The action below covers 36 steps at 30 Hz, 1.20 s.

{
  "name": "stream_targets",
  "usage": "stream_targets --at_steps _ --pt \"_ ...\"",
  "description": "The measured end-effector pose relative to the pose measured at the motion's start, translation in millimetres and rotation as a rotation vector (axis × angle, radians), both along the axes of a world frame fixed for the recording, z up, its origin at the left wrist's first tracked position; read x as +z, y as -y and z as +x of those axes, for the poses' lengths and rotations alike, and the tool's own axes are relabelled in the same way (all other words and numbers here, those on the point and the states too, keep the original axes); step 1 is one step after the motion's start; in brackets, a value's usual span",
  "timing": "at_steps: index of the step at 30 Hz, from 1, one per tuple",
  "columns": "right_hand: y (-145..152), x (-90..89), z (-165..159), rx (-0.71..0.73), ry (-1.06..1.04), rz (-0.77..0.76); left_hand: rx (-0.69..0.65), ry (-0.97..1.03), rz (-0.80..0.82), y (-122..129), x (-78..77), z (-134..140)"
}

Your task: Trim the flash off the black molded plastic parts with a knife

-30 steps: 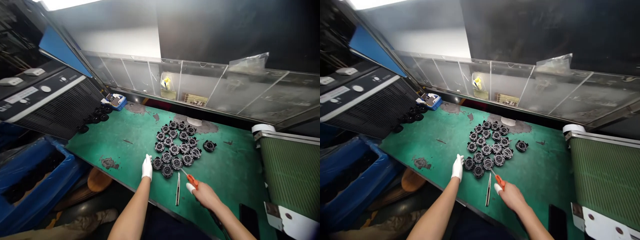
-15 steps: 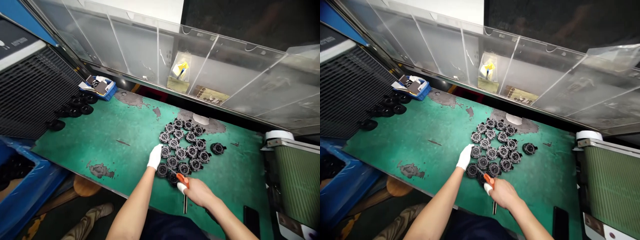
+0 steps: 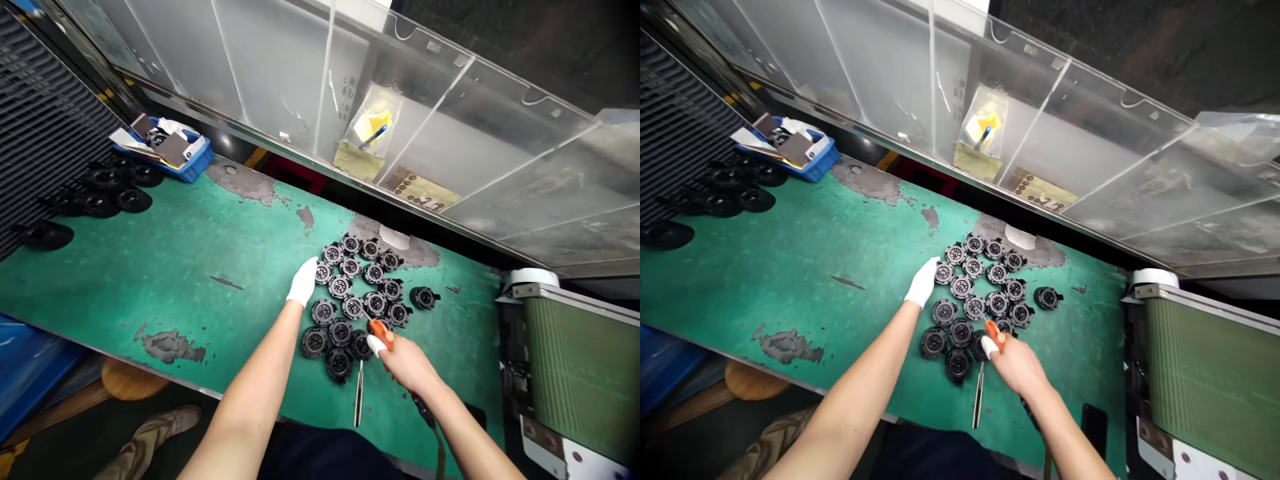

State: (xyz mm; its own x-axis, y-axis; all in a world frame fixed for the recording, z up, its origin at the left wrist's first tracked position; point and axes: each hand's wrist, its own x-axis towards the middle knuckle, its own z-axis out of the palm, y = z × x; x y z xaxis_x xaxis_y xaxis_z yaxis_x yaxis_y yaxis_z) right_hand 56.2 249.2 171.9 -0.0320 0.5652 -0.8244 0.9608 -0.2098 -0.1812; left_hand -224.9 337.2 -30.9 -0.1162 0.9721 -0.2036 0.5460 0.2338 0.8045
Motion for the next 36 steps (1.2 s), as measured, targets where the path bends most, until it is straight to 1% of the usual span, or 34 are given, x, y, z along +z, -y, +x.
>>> stream_targets --at_steps 2,5,9,11,13,17,21,23,25,27,31,33,36 --pt "-10.6 0.9 -7.1 0.007 0.003 0.016 -0.019 -0.015 0.012 -2.6 0.9 1.3" --pt "-20.4 1.1 -15.7 0.022 -0.051 -0.009 -0.051 -0.043 0.015 3.4 3.0 1.5" --pt "-23.3 -1.7 -21.9 0.003 -0.059 0.009 -0.104 -0.068 0.005 14.7 3.9 3.0" --pt "-20.4 -2.7 -17.4 -0.01 -0.076 -0.033 -0.123 -0.072 0.0 18.9 3.8 4.0" --pt "-15.0 -2.7 -7.7 -0.038 -0.061 -0.066 -0.135 -0.073 -0.001 21.3 3.5 4.0" --pt "1.9 0.0 13.7 -0.113 0.036 -0.05 -0.15 -0.062 0.006 20.4 2.9 3.6" --pt "18.3 4.4 30.4 -0.148 -0.034 -0.114 -0.148 -0.042 0.025 20.8 3.4 7.3" --pt "23.3 7.4 42.2 -0.186 -0.02 -0.113 -0.131 -0.026 0.035 23.7 4.2 9.3" --pt "29.8 11.1 53.7 -0.224 0.045 -0.085 -0.11 -0.002 0.045 27.1 5.1 10.4" --pt "40.8 14.5 59.4 -0.238 0.083 -0.073 -0.092 0.026 0.053 29.4 6.0 10.7" --pt "66.4 18.2 58.9 -0.207 -0.012 -0.107 -0.052 0.074 0.058 29.8 6.7 10.0" --pt "71.7 19.5 64.4 -0.224 -0.018 -0.121 -0.022 0.09 0.051 31.4 6.4 8.6" --pt "73.8 21.7 76.4 -0.273 0.069 -0.119 0.029 0.104 0.036 40.1 5.3 4.5"
